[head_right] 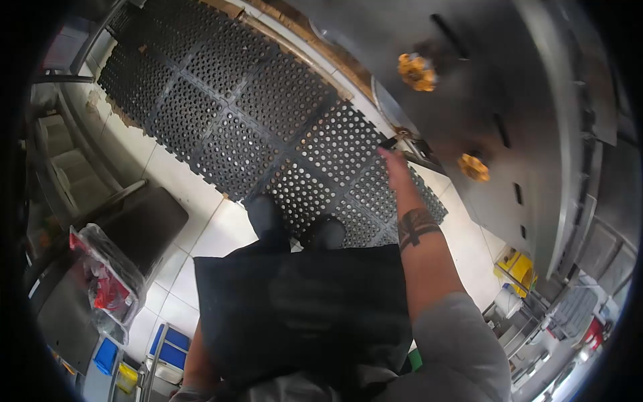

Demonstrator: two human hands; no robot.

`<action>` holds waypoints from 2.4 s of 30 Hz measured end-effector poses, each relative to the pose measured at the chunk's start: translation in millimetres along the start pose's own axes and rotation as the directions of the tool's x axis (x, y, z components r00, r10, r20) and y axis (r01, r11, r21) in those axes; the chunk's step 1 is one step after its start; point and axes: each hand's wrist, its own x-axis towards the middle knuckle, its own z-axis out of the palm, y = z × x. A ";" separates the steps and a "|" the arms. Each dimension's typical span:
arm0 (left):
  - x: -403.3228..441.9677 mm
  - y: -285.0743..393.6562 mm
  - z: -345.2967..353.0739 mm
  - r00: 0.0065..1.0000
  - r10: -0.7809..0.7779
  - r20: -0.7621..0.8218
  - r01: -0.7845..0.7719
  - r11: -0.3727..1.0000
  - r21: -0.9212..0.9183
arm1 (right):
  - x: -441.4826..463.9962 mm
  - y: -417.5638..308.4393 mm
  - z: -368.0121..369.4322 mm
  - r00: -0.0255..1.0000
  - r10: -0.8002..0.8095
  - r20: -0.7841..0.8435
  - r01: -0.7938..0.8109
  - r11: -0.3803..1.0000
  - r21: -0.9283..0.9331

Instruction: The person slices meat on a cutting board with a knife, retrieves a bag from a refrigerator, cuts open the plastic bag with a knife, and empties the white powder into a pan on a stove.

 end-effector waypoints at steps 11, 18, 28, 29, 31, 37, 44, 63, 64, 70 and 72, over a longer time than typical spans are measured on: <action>-1.1 6.4 6.3 0.987 -0.161 0.025 0.161 0.987 0.013 | 205.5 108.0 -9.5 0.959 -0.196 -0.204 0.243 0.940 0.240; -49.2 7.0 -1.1 0.985 -0.161 0.061 0.159 0.987 0.039 | 102.5 154.8 12.3 0.833 -0.441 -0.335 0.431 0.896 -0.108; -151.9 74.3 -25.9 0.951 -0.283 -0.127 0.279 0.959 -0.047 | -323.4 35.7 13.9 0.961 0.273 0.045 -0.256 0.814 0.522; -158.0 42.5 -30.8 0.988 -0.125 -0.088 0.129 0.990 0.049 | -359.6 20.8 -1.9 0.925 0.346 0.155 -0.377 0.793 0.479; -189.1 124.8 -42.0 0.914 -0.394 -0.093 0.352 0.888 -0.297 | -440.1 -29.7 -49.8 0.868 0.374 0.326 -0.488 0.762 0.426; -244.8 196.6 -66.5 0.929 -0.346 -0.130 0.292 0.903 -0.314 | -596.3 -163.3 -233.4 0.423 -0.102 0.901 -0.748 0.522 0.410; -244.0 235.9 -41.7 0.904 -0.292 -0.314 0.206 0.938 -0.278 | -581.4 -224.6 -356.4 0.650 -0.174 0.740 -0.384 0.765 0.517; -436.4 144.9 170.6 0.776 -0.506 -0.375 0.221 0.777 -0.590 | -368.2 -236.4 -428.8 0.581 -0.441 0.684 -0.420 0.557 0.716; -441.7 143.2 175.4 0.776 -0.499 -0.387 0.212 0.783 -0.584 | -369.9 -227.6 -428.3 0.637 -0.418 0.648 -0.467 0.460 0.756; -465.5 73.8 196.8 0.696 -0.470 -0.543 -0.047 0.725 -0.687 | -341.3 -92.4 -361.1 0.757 -0.237 0.609 -0.205 0.799 0.566; -476.5 27.8 211.7 0.680 -0.468 -0.564 -0.039 0.746 -0.665 | -396.6 -84.7 -298.4 0.697 0.232 0.678 -0.103 0.969 -0.226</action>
